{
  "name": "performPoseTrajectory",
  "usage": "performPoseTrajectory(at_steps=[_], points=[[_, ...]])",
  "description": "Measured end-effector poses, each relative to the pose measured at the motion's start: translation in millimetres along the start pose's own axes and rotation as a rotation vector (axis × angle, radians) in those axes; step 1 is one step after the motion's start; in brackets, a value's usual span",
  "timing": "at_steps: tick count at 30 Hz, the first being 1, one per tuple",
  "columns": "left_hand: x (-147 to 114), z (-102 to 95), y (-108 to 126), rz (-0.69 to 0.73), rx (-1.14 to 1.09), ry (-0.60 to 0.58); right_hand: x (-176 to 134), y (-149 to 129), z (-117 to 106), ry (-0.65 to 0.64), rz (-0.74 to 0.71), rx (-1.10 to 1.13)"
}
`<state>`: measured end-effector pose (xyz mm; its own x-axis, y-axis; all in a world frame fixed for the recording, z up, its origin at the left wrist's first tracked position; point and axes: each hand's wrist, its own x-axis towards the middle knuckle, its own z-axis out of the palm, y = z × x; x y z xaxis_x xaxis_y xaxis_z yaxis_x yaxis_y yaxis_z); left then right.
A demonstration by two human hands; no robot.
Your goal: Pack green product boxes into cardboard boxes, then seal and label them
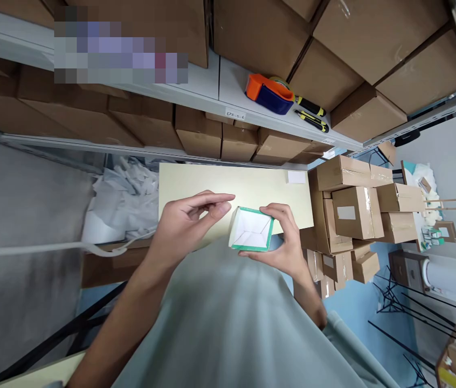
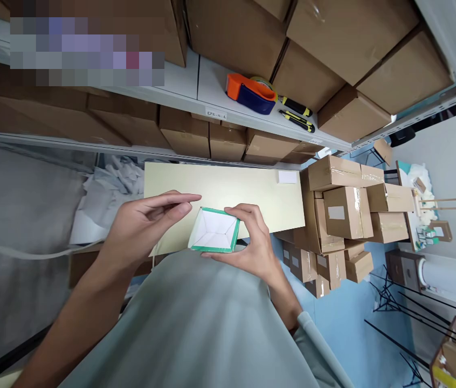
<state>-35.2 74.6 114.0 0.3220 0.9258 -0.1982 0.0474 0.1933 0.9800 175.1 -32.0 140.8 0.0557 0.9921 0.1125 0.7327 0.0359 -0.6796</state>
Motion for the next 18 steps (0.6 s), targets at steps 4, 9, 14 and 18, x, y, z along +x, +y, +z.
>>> performPoseTrajectory(at_steps=[4,9,14,18], points=[[-0.9,4.2,-0.7,-0.008,-0.019,-0.034,-5.6,-1.1,1.5,0.023,-0.015,0.046],[-2.0,17.0,-0.3,0.005,-0.041,-0.021,-13.1,2.4,-2.6,0.033,-0.012,0.067],[-1.4,33.7,-0.1,0.023,-0.053,0.004,-19.5,12.2,-11.8,0.002,0.017,0.075],[-0.5,48.3,3.0,0.01,-0.024,-0.009,-24.2,25.6,-20.2,0.009,0.013,0.082]])
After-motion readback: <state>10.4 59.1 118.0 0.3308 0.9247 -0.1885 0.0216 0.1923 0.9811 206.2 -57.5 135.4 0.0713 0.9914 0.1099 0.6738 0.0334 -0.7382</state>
